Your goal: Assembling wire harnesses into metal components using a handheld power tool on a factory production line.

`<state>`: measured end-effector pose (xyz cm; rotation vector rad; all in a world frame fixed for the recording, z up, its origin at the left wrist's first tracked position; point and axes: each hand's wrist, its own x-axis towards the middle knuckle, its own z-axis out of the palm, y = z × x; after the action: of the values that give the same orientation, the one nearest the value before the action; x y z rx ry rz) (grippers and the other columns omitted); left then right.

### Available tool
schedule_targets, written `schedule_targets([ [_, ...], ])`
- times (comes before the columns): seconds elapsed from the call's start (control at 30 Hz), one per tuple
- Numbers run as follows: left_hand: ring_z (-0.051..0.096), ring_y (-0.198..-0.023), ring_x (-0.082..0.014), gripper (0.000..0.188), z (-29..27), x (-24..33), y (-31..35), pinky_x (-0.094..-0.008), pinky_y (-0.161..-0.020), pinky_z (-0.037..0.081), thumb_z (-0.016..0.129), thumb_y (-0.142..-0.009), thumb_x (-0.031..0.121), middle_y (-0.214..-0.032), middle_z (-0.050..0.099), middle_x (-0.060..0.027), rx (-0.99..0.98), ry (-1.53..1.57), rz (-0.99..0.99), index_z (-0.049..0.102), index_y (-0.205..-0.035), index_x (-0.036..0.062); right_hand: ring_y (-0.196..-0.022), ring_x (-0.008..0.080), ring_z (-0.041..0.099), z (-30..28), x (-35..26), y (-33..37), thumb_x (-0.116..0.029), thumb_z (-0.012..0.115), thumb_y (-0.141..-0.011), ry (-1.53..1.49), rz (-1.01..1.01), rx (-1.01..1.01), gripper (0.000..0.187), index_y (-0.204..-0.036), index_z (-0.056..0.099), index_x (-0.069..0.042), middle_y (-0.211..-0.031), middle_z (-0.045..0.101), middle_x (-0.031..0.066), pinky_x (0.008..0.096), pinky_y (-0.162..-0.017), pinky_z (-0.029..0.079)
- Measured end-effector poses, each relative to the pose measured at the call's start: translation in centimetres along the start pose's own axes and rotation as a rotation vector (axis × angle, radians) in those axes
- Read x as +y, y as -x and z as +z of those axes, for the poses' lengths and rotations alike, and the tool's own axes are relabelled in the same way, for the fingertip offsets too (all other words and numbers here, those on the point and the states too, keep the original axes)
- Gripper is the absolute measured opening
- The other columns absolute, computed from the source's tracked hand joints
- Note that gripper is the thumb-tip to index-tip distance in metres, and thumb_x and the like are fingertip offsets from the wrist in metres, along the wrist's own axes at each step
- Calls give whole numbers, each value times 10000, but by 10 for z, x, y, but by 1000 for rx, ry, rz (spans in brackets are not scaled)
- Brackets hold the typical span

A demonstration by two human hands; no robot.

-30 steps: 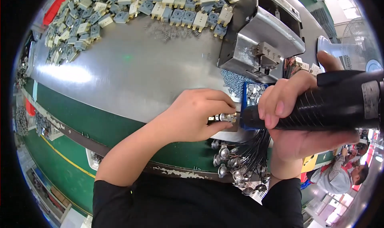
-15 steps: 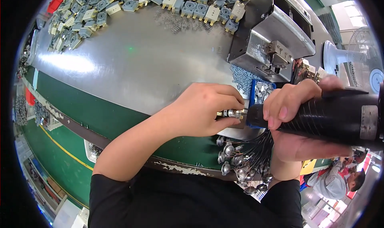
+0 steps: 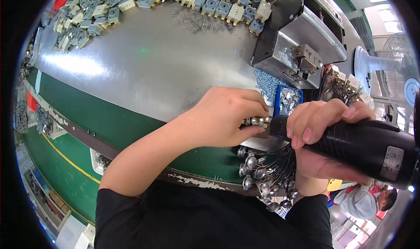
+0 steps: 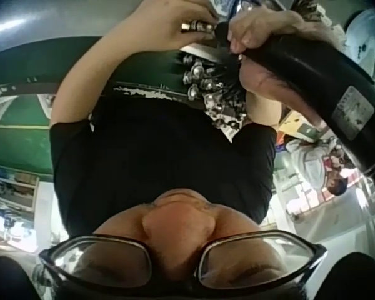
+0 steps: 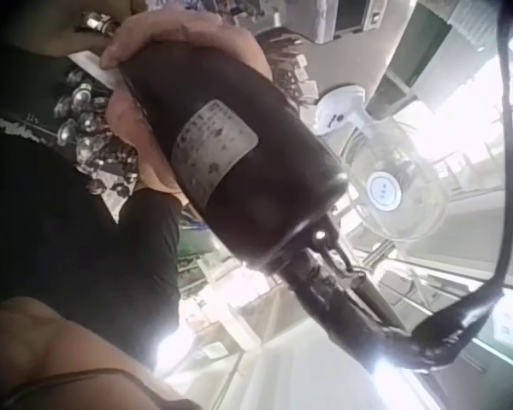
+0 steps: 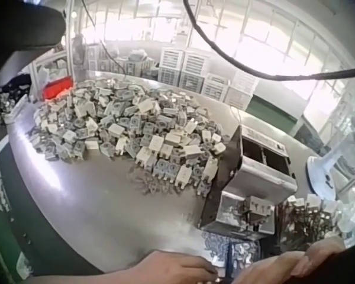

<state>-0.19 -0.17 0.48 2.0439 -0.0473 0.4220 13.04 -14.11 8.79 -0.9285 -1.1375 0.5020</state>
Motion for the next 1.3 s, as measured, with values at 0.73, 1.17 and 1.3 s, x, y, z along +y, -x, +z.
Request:
schedule_targets([
  [0.73,771,-1047,-302,323,0,5,-3,-389,-893,628,902,-766,68,-1160,781,-109,-2,45,1,790,-1066,24,-605,206,542,-53,-2,-82,-970,432,-859,303,-75,540,1095,-1506,415,-87,-772,569,74,386,-607,478],
  [1.17,769,-1050,-305,313,-1,3,-2,-393,-896,624,896,-767,72,-1154,782,-113,-1,58,3,790,-1058,28,-588,230,556,-53,9,-81,-950,415,-884,292,-39,514,1056,-1442,446,-54,-759,577,90,397,-595,485],
  [1.3,769,-1038,-306,305,-1,3,-2,-393,-887,622,892,-771,75,-1154,781,-115,1,60,13,783,-1053,30,-565,228,546,-44,3,-78,-961,423,-872,267,1,511,1080,-1447,443,-47,-747,568,92,398,-576,477],
])
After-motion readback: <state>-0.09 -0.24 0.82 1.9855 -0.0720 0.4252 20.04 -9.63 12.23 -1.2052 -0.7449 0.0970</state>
